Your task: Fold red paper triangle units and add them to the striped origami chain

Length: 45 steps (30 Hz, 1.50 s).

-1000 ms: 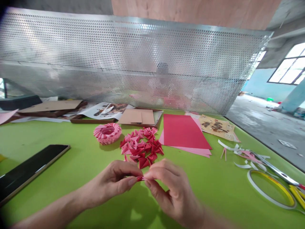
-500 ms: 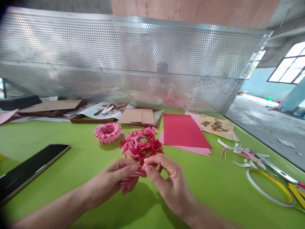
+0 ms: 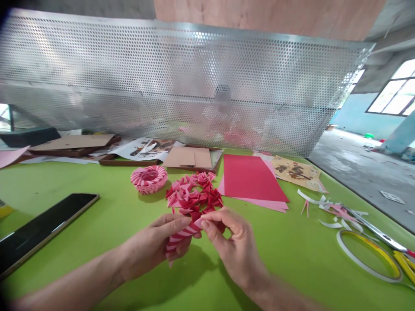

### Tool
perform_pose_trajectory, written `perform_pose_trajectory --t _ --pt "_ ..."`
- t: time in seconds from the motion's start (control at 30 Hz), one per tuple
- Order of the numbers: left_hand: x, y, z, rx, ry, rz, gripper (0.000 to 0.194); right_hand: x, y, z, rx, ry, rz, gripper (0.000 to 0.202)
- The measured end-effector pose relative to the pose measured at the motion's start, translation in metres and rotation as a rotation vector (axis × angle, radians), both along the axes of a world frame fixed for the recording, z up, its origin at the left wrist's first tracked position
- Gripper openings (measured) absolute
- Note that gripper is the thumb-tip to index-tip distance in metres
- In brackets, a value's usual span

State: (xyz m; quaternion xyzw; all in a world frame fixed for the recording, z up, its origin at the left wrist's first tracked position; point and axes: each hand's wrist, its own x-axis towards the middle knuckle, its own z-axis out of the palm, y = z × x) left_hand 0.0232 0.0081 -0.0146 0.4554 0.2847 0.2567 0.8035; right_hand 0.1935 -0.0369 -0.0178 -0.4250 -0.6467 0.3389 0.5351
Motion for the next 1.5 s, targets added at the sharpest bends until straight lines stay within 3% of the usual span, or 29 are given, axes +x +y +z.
perform_pose_trajectory --t 0.3,0.47,0.57,0.7,0.83,1.0,1.2,1.5 --pt "0.003 -0.002 0.0 -0.092 -0.046 0.041 0.024 -0.007 0.001 -0.006 -0.099 0.127 0.013 0.009" --pt "0.004 0.0 0.0 -0.046 0.037 0.03 0.031 -0.007 0.004 -0.008 -0.205 0.184 0.024 0.011" --pt "0.003 -0.003 0.005 0.145 0.142 0.062 0.034 -0.006 0.006 -0.007 -0.272 0.235 -0.045 0.016" --pt "0.005 -0.01 0.006 0.668 0.434 0.249 0.049 -0.007 0.008 -0.009 -0.282 0.282 -0.062 0.02" --pt "0.006 -0.011 0.005 0.985 0.574 0.291 0.022 -0.01 0.007 -0.012 -0.297 0.274 0.019 0.025" --pt "0.002 -0.009 0.005 1.091 0.539 0.286 0.028 -0.004 0.003 -0.016 -0.116 0.123 0.048 0.026" --pt "0.0 -0.008 0.002 1.073 0.515 0.277 0.029 0.004 0.002 -0.014 0.012 0.007 0.038 0.023" --pt "-0.001 -0.004 -0.001 1.29 0.558 0.257 0.028 0.001 0.005 -0.013 -0.234 0.211 0.103 0.02"
